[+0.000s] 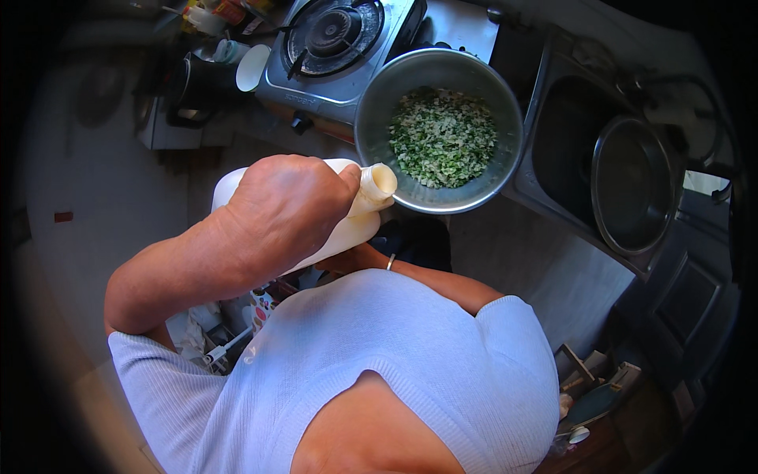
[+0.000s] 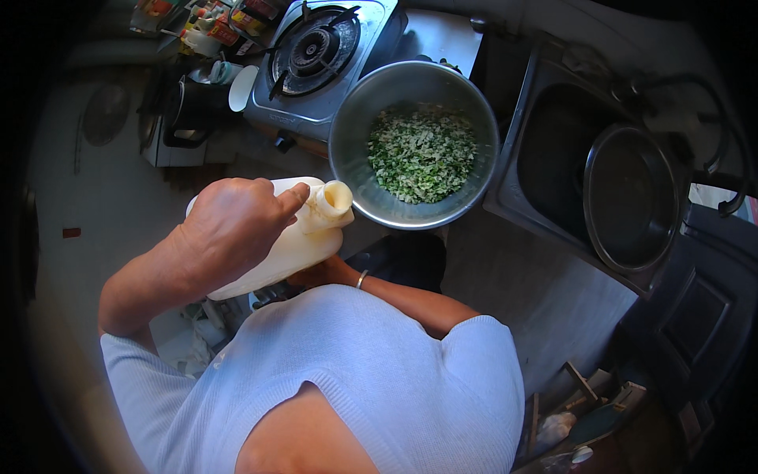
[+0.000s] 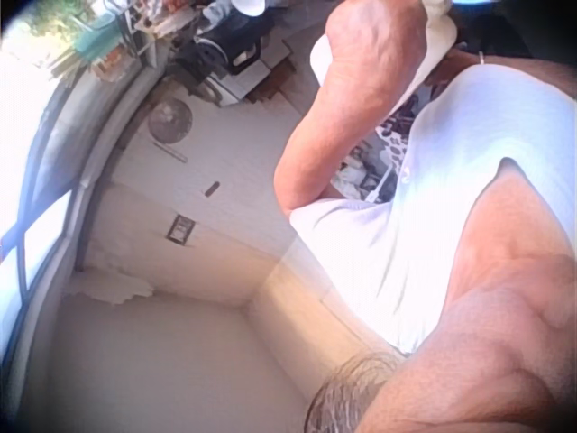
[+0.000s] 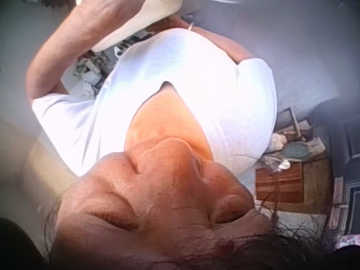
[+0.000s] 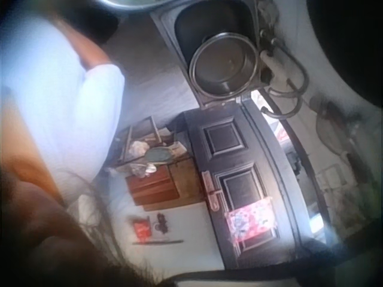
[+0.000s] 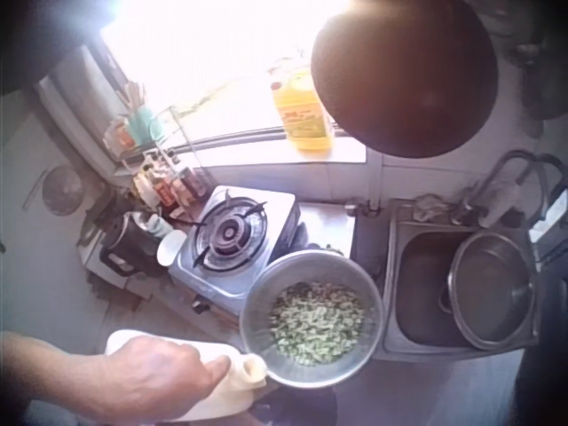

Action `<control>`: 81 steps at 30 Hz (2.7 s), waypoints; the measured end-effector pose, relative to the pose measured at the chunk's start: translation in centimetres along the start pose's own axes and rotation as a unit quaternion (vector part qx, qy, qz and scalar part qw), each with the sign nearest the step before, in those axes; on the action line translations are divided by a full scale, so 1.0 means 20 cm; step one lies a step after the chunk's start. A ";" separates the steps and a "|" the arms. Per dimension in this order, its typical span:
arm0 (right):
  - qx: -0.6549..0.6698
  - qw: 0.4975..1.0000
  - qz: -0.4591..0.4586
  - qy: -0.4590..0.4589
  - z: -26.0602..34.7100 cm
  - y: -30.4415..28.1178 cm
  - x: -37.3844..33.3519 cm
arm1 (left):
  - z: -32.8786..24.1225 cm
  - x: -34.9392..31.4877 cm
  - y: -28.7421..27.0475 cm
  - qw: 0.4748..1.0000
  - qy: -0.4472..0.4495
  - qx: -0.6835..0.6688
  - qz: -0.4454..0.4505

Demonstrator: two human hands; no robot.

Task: The person prepares a vegetable mixture in a metal bowl. They pour a liquid from a white jug into the bowl, add seasoning from a bottle, and crack an egg into the mix. The person then stirs the ingredients together using chopsticks.

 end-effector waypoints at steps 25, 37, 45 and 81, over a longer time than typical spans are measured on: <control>0.033 0.999 0.019 -0.009 0.12 0.01 0.02 | 0.00 0.13 -0.07 1.000 0.006 -0.012 0.022; 0.113 0.992 0.002 -0.047 0.13 -0.07 0.02 | 0.05 0.11 -0.08 0.999 0.002 -0.033 -0.032; 0.072 0.983 0.002 -0.169 0.06 -0.08 0.11 | 0.05 0.17 -0.11 1.000 -0.002 -0.018 -0.001; 0.168 0.980 0.003 -0.102 0.14 -0.09 0.07 | 0.05 0.24 -0.12 0.999 0.026 -0.020 0.006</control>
Point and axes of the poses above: each hand's wrist, its own x-axis towards the middle knuckle, its own y-axis out of the palm, z = x × y, the point moved 6 cm from there along x, towards the middle knuckle, and after that the axes turned 1 degree about y, right-handed, at the moved point
